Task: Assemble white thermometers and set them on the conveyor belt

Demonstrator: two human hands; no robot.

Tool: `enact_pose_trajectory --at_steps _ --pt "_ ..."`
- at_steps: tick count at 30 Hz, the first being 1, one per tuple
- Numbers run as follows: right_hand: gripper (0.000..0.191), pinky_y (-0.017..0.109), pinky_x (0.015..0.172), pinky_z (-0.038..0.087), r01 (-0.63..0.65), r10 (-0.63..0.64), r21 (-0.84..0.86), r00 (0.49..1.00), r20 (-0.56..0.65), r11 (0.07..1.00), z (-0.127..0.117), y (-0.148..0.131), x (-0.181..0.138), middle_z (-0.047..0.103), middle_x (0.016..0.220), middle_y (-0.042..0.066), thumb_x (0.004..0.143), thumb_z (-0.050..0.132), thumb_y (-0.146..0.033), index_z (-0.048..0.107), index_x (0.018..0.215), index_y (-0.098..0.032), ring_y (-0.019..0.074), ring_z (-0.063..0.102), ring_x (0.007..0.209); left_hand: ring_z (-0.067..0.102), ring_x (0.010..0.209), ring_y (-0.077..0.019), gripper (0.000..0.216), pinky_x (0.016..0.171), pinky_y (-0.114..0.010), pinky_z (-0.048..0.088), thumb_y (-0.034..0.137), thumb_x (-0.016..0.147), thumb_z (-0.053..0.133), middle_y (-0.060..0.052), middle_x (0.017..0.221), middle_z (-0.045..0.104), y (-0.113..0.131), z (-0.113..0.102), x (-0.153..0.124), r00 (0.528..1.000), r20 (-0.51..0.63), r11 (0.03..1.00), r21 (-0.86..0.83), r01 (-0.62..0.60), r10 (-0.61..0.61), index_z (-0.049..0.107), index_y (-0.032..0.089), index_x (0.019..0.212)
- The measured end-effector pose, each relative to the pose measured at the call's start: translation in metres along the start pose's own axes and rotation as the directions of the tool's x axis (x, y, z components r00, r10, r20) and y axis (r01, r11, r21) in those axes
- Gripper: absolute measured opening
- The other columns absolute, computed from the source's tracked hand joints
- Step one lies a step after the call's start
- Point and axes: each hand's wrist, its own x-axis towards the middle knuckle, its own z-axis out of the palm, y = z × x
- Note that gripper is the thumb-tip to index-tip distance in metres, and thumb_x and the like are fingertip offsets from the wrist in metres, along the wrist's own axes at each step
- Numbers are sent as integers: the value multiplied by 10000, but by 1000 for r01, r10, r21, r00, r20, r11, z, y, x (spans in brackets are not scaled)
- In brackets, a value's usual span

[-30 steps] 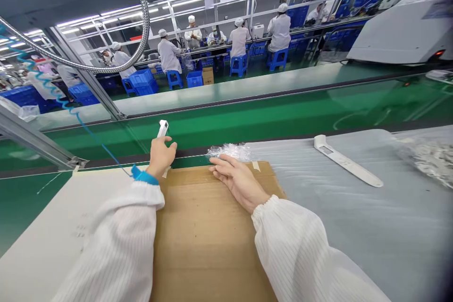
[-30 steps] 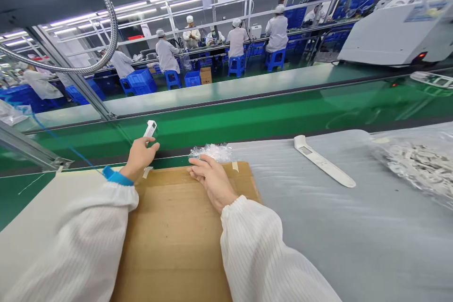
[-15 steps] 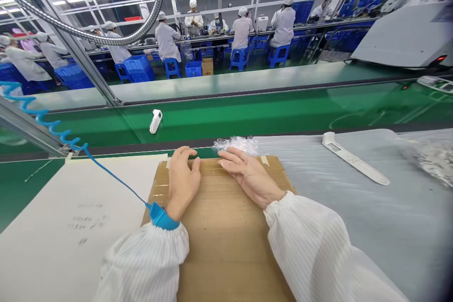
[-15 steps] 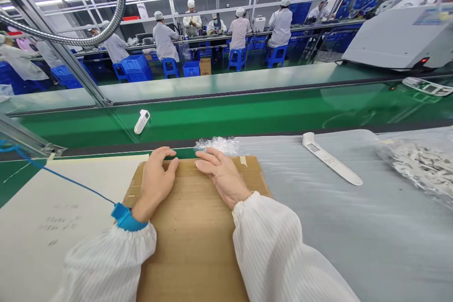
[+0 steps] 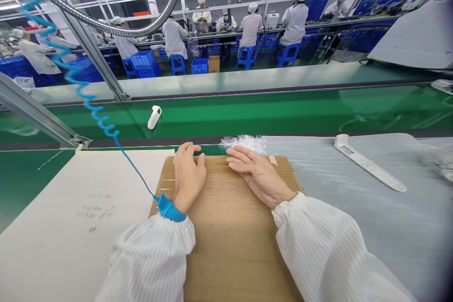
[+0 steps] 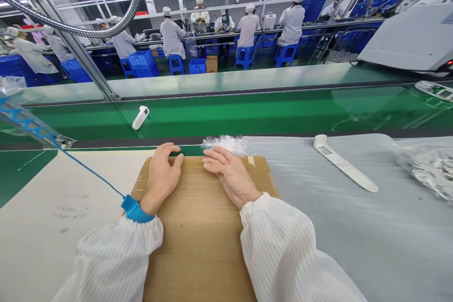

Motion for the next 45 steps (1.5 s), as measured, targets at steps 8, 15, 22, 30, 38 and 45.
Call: enact_pose_trajectory --at_steps 8,15,22,30,38,45 --pt "514 367 1153 426 7 -7 -4 1000 10 1000 -1 1 1 655 1341 65 684 797 -100 627 1154 -223 205 627 1214 572 1190 -268 151 1063 -467 443 144 855 584 -134 1235 617 0 0 -1 1000 2 1000 -10 -6 6 647 152 992" --pt "467 338 1131 438 5 -5 -14 1000 2 1000 0 0 0 660 1331 68 708 771 -86 635 1138 -209 189 648 1162 577 1186 -270 132 1054 -472 444 147 854 576 -124 1224 613 1 -1 -1 1000 1 1000 -25 -9 9 635 167 970" --pt "447 341 1132 433 6 -6 -13 1000 -1 1000 1 -1 0 645 1351 73 716 776 -99 649 1128 -215 197 634 1188 576 1177 -275 139 1047 -480 444 143 848 575 -117 1210 611 1 -1 -1 1000 -15 999 -40 -23 22 632 176 971" --pt "420 331 1132 444 2 -2 -2 1000 -17 1000 3 -2 -2 672 1306 60 746 780 -121 636 1129 -219 187 644 1171 565 1188 -269 172 1052 -471 440 124 847 580 -127 1220 607 2 -1 -2 1000 -6 999 -46 -13 13 630 163 1007" --pt "378 280 960 541 18 -19 -37 1000 -16 999 1 0 1 687 1269 54 765 797 -198 660 1116 -217 156 673 994 566 1181 -267 169 1035 -477 451 125 850 574 -125 1207 613 -1 0 -2 999 -9 998 -57 -32 32 623 168 1006" --pt "383 286 976 537 33 -33 -63 999 0 997 -1 2 2 686 1266 62 756 805 -226 667 1114 -221 161 672 1002 569 1182 -271 163 1047 -484 444 137 851 573 -121 1214 610 0 1 -2 1000 -20 999 -50 -20 19 623 176 1001"
